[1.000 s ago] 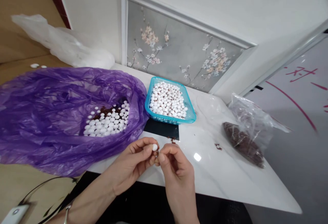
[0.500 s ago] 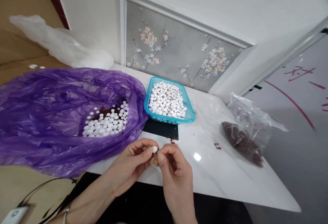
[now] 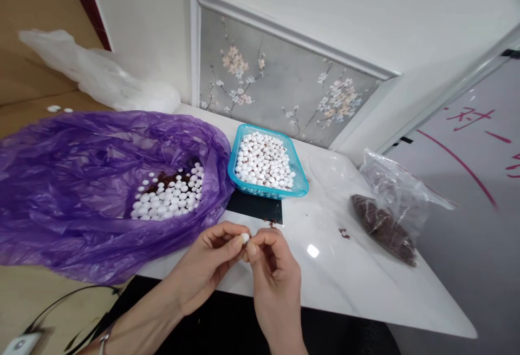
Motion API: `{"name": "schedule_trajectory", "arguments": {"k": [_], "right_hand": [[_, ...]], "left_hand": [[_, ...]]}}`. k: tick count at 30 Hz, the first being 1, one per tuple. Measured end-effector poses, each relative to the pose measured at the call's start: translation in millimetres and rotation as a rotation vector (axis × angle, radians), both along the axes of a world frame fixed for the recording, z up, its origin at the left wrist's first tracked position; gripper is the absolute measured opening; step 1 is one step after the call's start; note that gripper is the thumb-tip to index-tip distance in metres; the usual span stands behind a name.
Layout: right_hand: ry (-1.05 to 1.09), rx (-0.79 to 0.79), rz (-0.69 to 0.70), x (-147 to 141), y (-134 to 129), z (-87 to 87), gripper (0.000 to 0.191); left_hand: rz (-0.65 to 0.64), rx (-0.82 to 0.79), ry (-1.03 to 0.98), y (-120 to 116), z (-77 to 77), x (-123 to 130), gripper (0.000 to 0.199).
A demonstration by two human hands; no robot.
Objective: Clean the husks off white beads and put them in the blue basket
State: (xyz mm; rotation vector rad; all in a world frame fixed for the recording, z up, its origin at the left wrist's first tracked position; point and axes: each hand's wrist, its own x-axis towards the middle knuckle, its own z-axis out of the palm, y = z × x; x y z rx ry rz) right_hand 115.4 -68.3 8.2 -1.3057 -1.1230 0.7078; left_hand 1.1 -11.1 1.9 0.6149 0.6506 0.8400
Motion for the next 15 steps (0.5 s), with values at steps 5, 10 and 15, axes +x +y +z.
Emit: {"name": "schedule_trajectory", "arguments": {"k": [5,10,15], "right_hand": [[0.037,0.001,-0.014,-0.3,1.2,-1.8,0.015],[0.115,-0.039,-0.032,-2.2,2.6,-3.8,0.011],[0.149,-0.054,-0.025,1.8,6.4,-1.8,0.013]], "left_hand": [[0.009,-0.001,-0.014,-0.7,-0.6,-1.0,0.015],[0.008,0.042,0.017,-0.1,-0.3,1.3,0.014],[-0.017,0.045,-0.015,0.4,0.7,4.1,0.011]]}}
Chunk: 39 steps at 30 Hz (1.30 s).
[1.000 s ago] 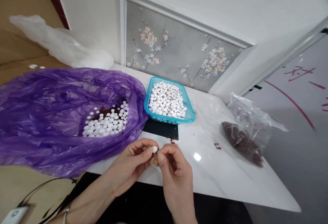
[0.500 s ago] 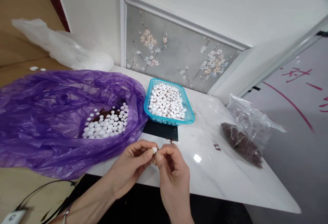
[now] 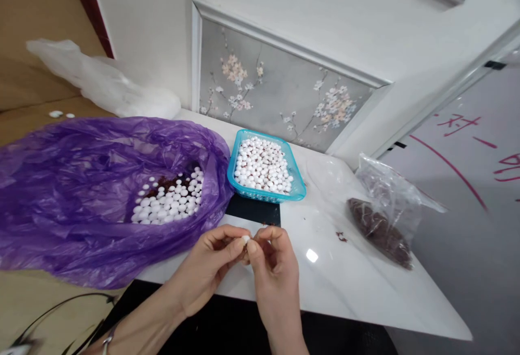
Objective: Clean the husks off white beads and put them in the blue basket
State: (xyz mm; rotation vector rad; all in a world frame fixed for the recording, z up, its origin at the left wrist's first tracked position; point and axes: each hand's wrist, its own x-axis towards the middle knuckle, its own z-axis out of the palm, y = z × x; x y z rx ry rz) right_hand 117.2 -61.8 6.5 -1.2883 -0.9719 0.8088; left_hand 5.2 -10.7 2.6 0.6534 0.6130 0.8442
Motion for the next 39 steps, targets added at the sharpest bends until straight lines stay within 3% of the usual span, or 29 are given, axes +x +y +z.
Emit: {"name": "schedule_trajectory", "arguments": {"k": [3,7,9,13,17,21,27,30,35,39], "right_hand": [[-0.022,-0.042,0.034,20.6,0.8,2.6,0.012],[-0.376,-0.111,-0.186,62.8,1.0,-1.0,0.021],[-0.468,-0.146,-0.228,77.9,2.7,-6.5,0.021],[-0.605,-0.172,-0.201,83.6,10.3,-17.7,0.017],[-0.730,-0.202,-0.169,75.8,18.2,-22.7,0.019],[-0.825,-0.247,-0.164,71.2,19.2,-24.2,0.017],[-0.918,-0.274,-0.186,65.2,14.1,-29.3,0.023],[-0.942,-0.291,-0.211,63.7,13.8,-33.2,0.023],[-0.935,-0.328,-0.252,63.6,16.2,-36.6,0.022],[-0.878,-0.293,-0.283,64.0,15.5,-35.9,0.019]], "left_hand": [[-0.001,-0.055,-0.005,0.7,2.0,-0.5,0.015],[0.036,-0.111,-0.005,2.4,4.5,-1.6,0.026],[0.044,-0.096,0.004,2.2,4.6,-1.4,0.027],[0.077,-0.023,0.105,0.3,5.4,0.8,0.022],[0.119,0.201,0.214,7.9,18.0,9.4,0.016],[0.268,0.627,0.487,37.3,39.4,30.9,0.020],[0.277,0.922,0.702,82.2,53.0,49.7,0.056],[0.229,1.017,0.863,88.9,56.5,29.7,0.055],[0.217,1.072,1.229,103.7,63.8,-35.8,0.033],[0.169,1.077,1.448,118.5,55.4,-68.6,0.032]]}}
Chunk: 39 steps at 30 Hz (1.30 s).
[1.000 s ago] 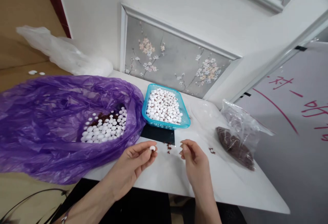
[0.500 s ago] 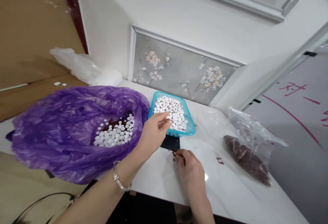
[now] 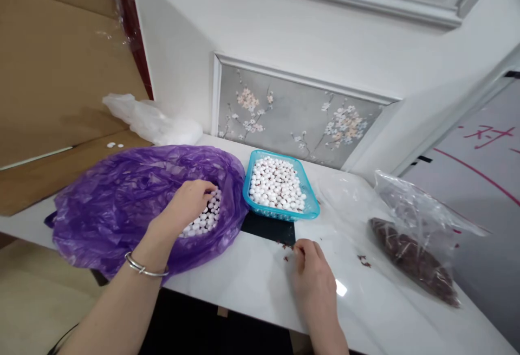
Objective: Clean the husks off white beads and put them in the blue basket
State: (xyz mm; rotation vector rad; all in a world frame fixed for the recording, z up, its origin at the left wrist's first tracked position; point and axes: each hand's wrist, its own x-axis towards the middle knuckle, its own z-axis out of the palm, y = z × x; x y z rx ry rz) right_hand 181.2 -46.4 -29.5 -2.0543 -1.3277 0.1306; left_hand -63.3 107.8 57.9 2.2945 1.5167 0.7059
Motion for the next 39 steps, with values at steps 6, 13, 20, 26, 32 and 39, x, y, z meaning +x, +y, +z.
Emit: {"name": "schedule_trajectory", "arguments": {"k": [6,13,20,26,32,39], "right_hand": [[0.125,0.094,-0.038,-4.5,-4.4,2.4,0.018],[0.240,0.150,0.022,-4.5,-1.1,4.5,0.016],[0.406,0.209,0.118,-1.1,0.1,8.3,0.027],[0.609,0.219,0.143,3.8,-6.0,13.2,0.025],[0.900,0.279,0.214,-15.1,-17.5,26.0,0.017],[1.091,0.248,0.398,-41.4,-19.7,33.7,0.010]], "left_hand": [[-0.043,0.004,0.097,0.5,-19.9,2.8,0.033],[0.039,0.099,-0.088,-13.1,0.6,7.0,0.025],[-0.106,-0.556,-0.956,-76.8,-12.4,47.3,0.018],[-0.107,-1.156,-1.376,-107.9,-41.5,78.1,0.012],[-0.075,-1.249,-1.508,-108.6,-52.3,73.1,0.015],[-0.333,-1.256,-1.509,-109.9,-58.3,70.5,0.019]]}}
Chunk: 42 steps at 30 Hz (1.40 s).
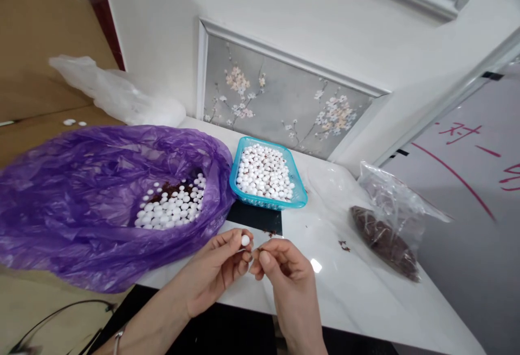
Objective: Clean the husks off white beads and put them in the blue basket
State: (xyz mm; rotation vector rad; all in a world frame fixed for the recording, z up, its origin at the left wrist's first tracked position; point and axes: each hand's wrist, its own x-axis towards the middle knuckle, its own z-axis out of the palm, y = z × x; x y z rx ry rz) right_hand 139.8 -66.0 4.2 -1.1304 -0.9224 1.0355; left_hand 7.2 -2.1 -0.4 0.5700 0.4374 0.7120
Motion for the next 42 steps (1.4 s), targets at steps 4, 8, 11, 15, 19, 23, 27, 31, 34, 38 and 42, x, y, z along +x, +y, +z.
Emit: {"name": "schedule_trajectory", "arguments": {"k": [4,8,11,15,19,23,27,31,34,38,42], "right_hand": [[0.043,0.024,0.016,-5.2,0.3,-2.8,0.009],[0.033,0.004,-0.026,-6.3,-1.2,-1.5,0.008],[0.003,-0.023,-0.059,-6.1,-2.1,0.8,0.006],[-0.047,-0.047,-0.088,-5.5,-2.2,0.8,0.005],[-0.083,-0.028,-0.106,-6.5,-2.3,1.0,0.005],[-0.101,0.005,-0.066,-10.0,-1.8,3.5,0.005],[-0.090,0.056,-0.053,-12.8,-0.3,5.3,0.007],[-0.124,0.065,-0.087,-14.2,0.8,5.4,0.005],[-0.157,0.070,-0.106,-15.5,0.9,5.6,0.005],[-0.187,0.064,-0.114,-17.2,0.8,6.6,0.008],[-0.214,0.061,-0.121,-17.5,1.2,6.2,0.008]], "left_hand": [[-0.002,0.028,-0.015,-1.6,1.8,1.1,0.026],[0.006,0.021,-0.012,-2.1,3.2,0.4,0.020],[0.056,-0.030,0.011,-1.9,1.0,-0.6,0.013],[0.088,-0.073,0.032,-2.1,-1.3,-1.0,0.019],[0.071,-0.027,0.018,-2.8,-0.5,-0.5,0.014],[0.087,-0.018,0.050,-3.3,-1.1,-0.7,0.016],[0.097,-0.057,0.055,-3.1,-1.2,-0.9,0.020],[0.087,-0.019,0.027,-2.3,0.5,-0.3,0.011],[0.079,0.008,0.030,-2.6,0.9,-0.4,0.010],[0.081,0.023,0.051,-3.9,1.1,-1.0,0.012],[0.090,0.028,0.072,-3.5,1.5,-0.7,0.013]]}}
